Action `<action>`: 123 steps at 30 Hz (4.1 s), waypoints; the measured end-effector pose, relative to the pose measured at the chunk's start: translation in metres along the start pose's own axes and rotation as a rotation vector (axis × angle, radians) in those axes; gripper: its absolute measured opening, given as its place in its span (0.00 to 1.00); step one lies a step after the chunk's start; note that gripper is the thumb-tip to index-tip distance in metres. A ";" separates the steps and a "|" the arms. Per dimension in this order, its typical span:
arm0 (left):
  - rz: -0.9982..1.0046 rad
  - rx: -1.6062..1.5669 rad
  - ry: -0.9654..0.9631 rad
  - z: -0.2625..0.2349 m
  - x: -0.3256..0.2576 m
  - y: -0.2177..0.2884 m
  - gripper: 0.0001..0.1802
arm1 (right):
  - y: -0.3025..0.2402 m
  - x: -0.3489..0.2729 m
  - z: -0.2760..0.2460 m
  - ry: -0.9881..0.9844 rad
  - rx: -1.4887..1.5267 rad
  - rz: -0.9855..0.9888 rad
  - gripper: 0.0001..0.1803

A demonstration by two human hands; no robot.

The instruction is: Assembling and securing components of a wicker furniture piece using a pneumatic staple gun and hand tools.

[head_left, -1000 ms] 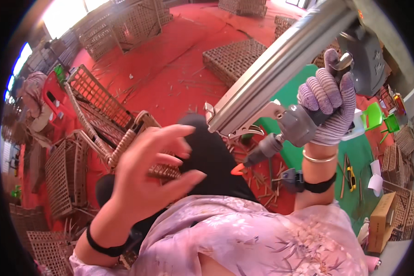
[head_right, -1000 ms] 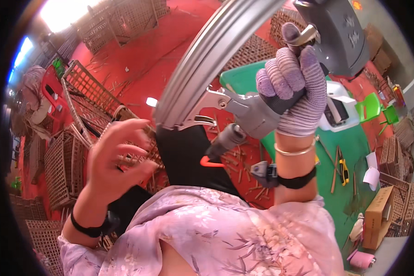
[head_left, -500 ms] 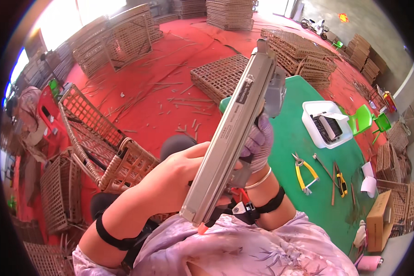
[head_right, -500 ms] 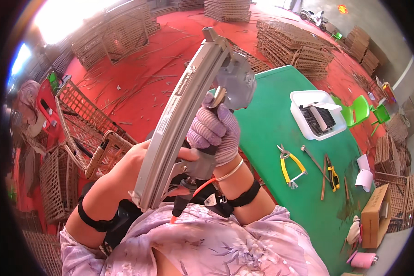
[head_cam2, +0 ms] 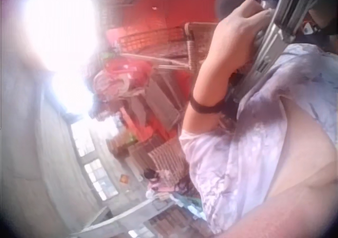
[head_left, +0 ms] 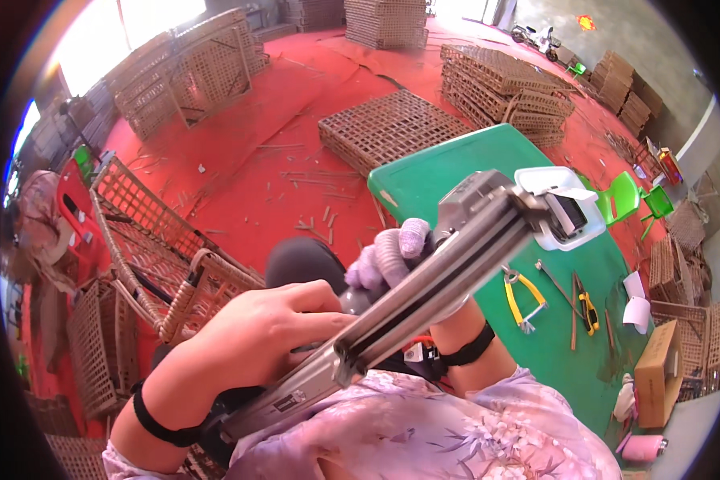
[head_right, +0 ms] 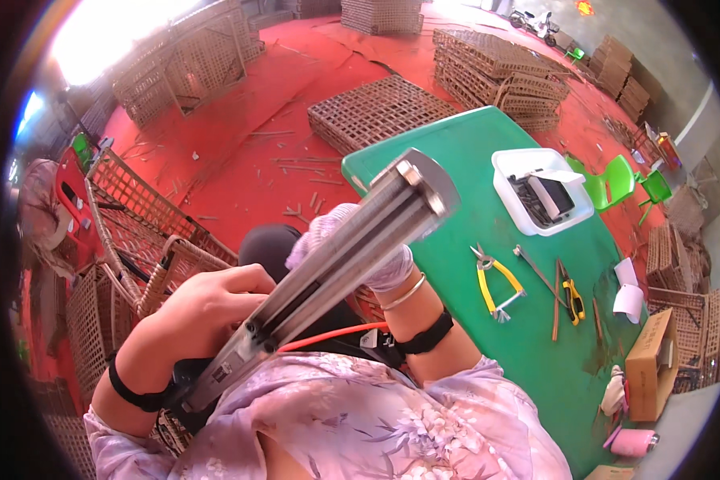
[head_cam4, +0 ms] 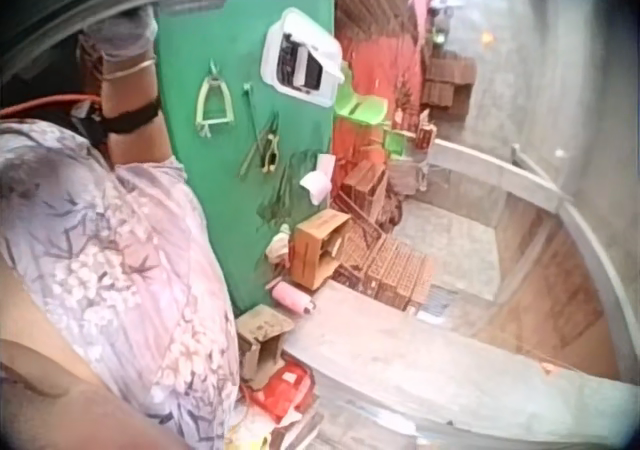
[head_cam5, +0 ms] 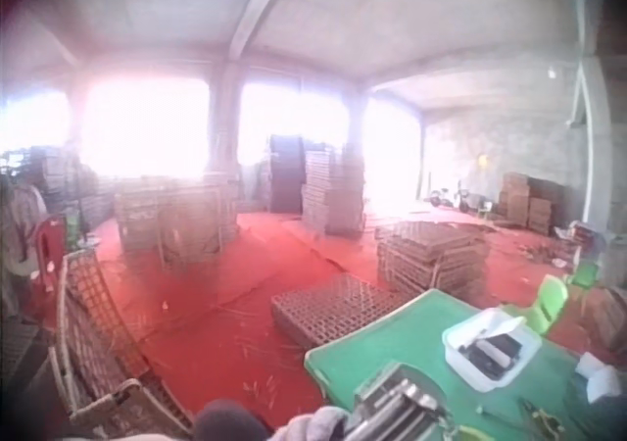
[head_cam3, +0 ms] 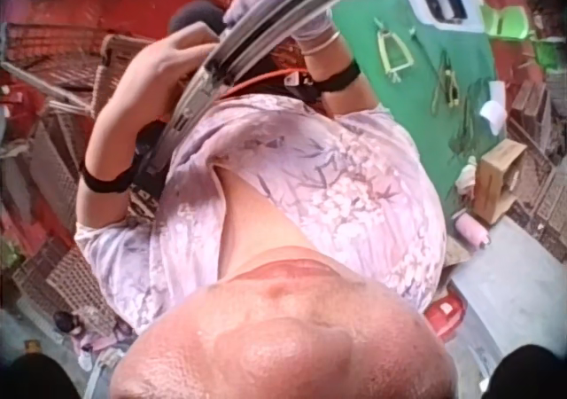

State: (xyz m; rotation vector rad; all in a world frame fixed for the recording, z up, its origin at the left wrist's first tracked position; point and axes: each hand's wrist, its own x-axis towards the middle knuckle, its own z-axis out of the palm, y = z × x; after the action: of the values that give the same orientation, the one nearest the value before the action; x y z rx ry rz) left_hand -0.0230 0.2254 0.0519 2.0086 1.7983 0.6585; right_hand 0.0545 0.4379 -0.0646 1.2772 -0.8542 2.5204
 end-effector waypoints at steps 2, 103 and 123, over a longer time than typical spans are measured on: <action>0.021 0.042 0.034 0.004 -0.007 0.003 0.25 | -0.004 0.002 0.035 0.179 -0.036 0.070 0.13; -0.558 -0.796 1.524 0.046 -0.187 -0.061 0.18 | -0.286 -0.152 -0.091 0.863 -2.454 1.305 0.37; -0.674 -0.340 1.501 0.065 -0.186 -0.079 0.15 | -0.198 -0.108 0.080 0.718 -1.810 2.230 0.43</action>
State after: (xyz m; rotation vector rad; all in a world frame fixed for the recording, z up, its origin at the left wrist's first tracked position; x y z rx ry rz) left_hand -0.0659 0.0529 -0.0640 0.3484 2.4755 2.2946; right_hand 0.2561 0.5633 -0.0318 1.1699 2.2429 -0.2037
